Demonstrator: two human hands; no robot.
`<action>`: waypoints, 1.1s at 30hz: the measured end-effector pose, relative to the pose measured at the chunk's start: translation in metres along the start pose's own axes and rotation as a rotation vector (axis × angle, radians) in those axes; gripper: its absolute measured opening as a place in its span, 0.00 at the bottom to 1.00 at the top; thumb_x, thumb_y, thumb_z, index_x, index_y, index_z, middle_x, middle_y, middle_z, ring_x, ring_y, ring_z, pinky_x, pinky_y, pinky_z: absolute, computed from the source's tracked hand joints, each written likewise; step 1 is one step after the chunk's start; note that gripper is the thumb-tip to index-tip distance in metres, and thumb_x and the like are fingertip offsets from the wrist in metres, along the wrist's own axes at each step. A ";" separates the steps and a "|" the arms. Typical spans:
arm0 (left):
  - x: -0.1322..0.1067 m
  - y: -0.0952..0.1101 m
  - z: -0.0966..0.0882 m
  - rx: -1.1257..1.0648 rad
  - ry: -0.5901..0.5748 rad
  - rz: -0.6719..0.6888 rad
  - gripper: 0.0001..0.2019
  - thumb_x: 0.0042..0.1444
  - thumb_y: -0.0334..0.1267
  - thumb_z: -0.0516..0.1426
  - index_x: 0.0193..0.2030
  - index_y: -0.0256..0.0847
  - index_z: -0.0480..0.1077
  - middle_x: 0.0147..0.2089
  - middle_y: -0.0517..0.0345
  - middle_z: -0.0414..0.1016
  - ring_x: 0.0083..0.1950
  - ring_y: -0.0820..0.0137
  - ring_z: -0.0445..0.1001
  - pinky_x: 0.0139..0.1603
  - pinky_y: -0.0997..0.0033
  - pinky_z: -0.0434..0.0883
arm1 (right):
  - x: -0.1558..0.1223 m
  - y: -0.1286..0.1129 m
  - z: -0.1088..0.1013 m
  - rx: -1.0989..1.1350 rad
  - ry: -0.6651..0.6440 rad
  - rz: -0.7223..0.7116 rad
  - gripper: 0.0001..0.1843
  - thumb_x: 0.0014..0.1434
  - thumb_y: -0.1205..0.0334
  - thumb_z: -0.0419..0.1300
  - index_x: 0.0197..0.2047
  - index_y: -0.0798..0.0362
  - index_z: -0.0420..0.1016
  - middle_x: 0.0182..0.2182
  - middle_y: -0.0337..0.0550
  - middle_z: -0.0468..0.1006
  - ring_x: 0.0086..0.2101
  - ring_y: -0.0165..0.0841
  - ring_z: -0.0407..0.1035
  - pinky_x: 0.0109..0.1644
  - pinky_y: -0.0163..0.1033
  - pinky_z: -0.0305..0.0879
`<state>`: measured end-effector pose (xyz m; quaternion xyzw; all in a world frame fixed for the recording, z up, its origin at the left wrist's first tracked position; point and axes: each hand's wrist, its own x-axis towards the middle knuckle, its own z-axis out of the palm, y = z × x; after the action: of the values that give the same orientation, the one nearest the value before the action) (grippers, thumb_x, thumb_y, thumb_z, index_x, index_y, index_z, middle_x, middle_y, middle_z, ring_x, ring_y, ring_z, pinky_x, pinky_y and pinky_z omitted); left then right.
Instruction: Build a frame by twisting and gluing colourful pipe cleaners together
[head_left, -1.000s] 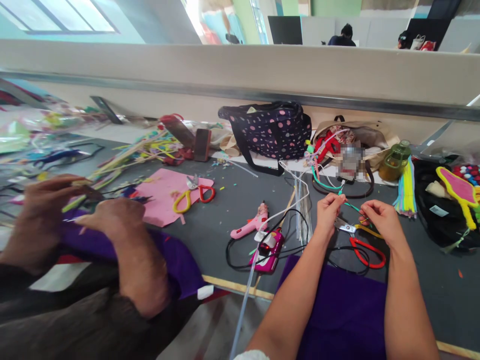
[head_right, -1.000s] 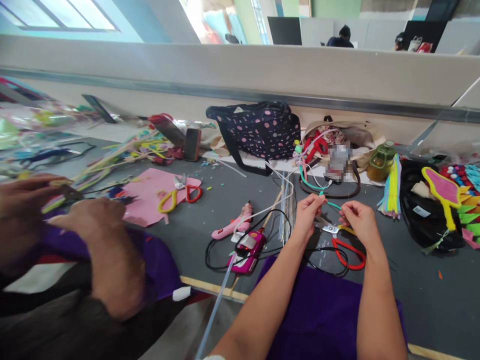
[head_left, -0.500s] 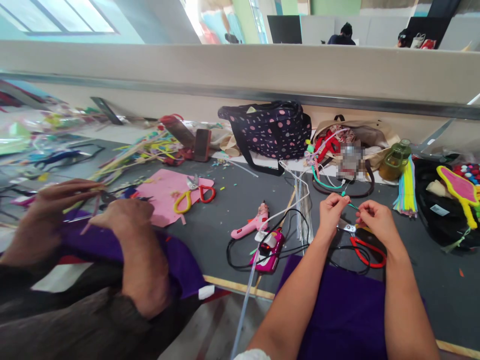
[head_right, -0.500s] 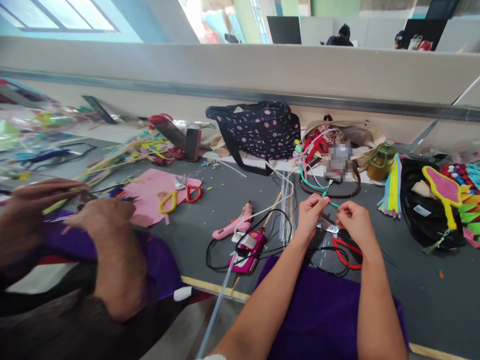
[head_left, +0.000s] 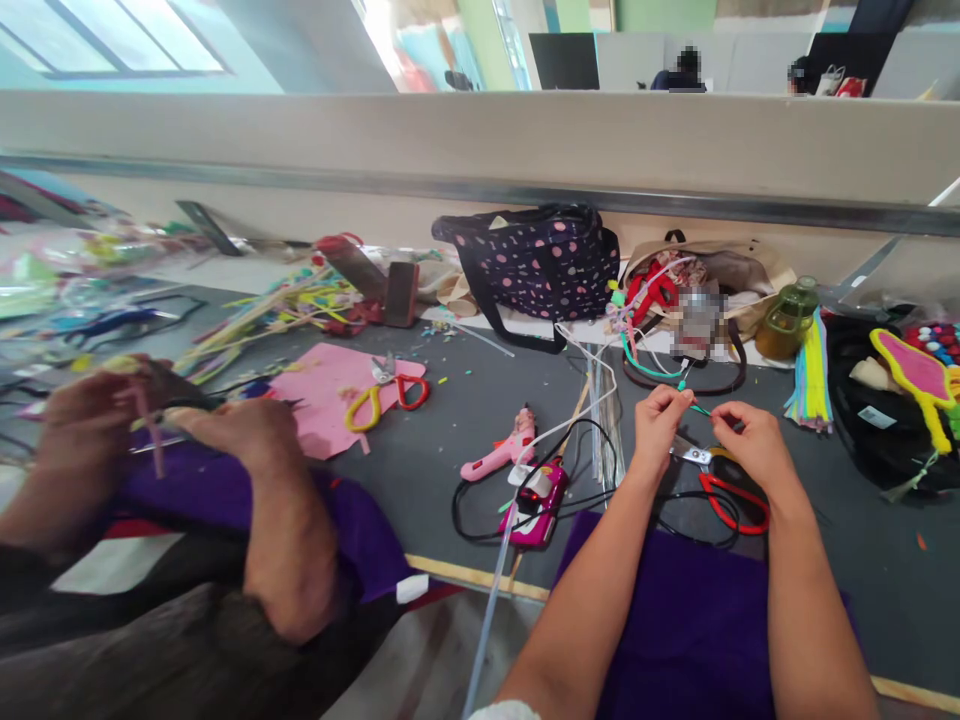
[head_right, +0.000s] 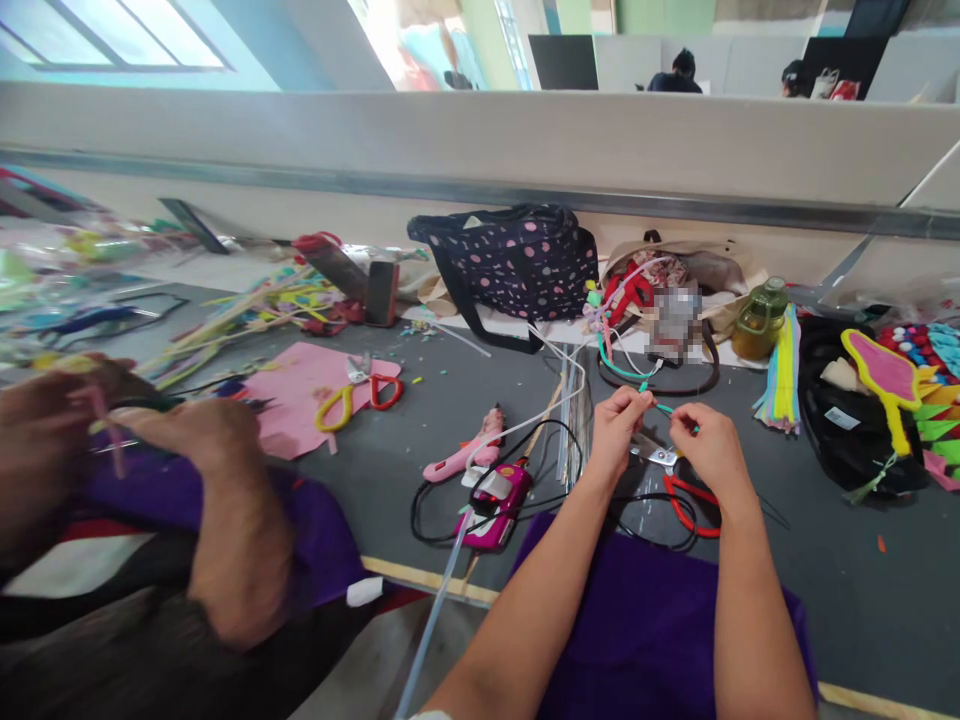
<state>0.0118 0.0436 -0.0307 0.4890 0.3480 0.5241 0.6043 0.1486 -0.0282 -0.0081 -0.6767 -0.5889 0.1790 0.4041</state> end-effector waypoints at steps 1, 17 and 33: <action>0.000 0.000 0.000 0.010 -0.003 0.011 0.17 0.49 0.50 0.63 0.23 0.35 0.74 0.24 0.62 0.61 0.24 0.79 0.55 0.25 0.74 0.51 | 0.000 0.001 0.001 -0.006 0.004 0.023 0.10 0.54 0.58 0.57 0.32 0.51 0.79 0.28 0.40 0.79 0.26 0.33 0.70 0.32 0.36 0.63; -0.002 0.003 0.001 0.087 -0.082 0.123 0.14 0.52 0.48 0.62 0.27 0.37 0.77 0.27 0.60 0.62 0.29 0.75 0.60 0.30 0.73 0.57 | 0.001 -0.007 0.005 0.524 -0.054 0.367 0.10 0.45 0.58 0.59 0.30 0.54 0.75 0.22 0.39 0.76 0.17 0.25 0.58 0.21 0.31 0.51; -0.002 0.005 0.001 0.042 -0.104 0.088 0.14 0.52 0.48 0.62 0.28 0.37 0.77 0.26 0.61 0.59 0.26 0.77 0.57 0.26 0.73 0.53 | 0.000 -0.015 -0.002 0.533 -0.093 0.360 0.12 0.47 0.55 0.59 0.30 0.54 0.75 0.22 0.39 0.75 0.21 0.27 0.62 0.24 0.32 0.53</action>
<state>0.0106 0.0414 -0.0256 0.5429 0.3054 0.5165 0.5875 0.1405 -0.0288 0.0041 -0.6314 -0.4100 0.4263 0.5016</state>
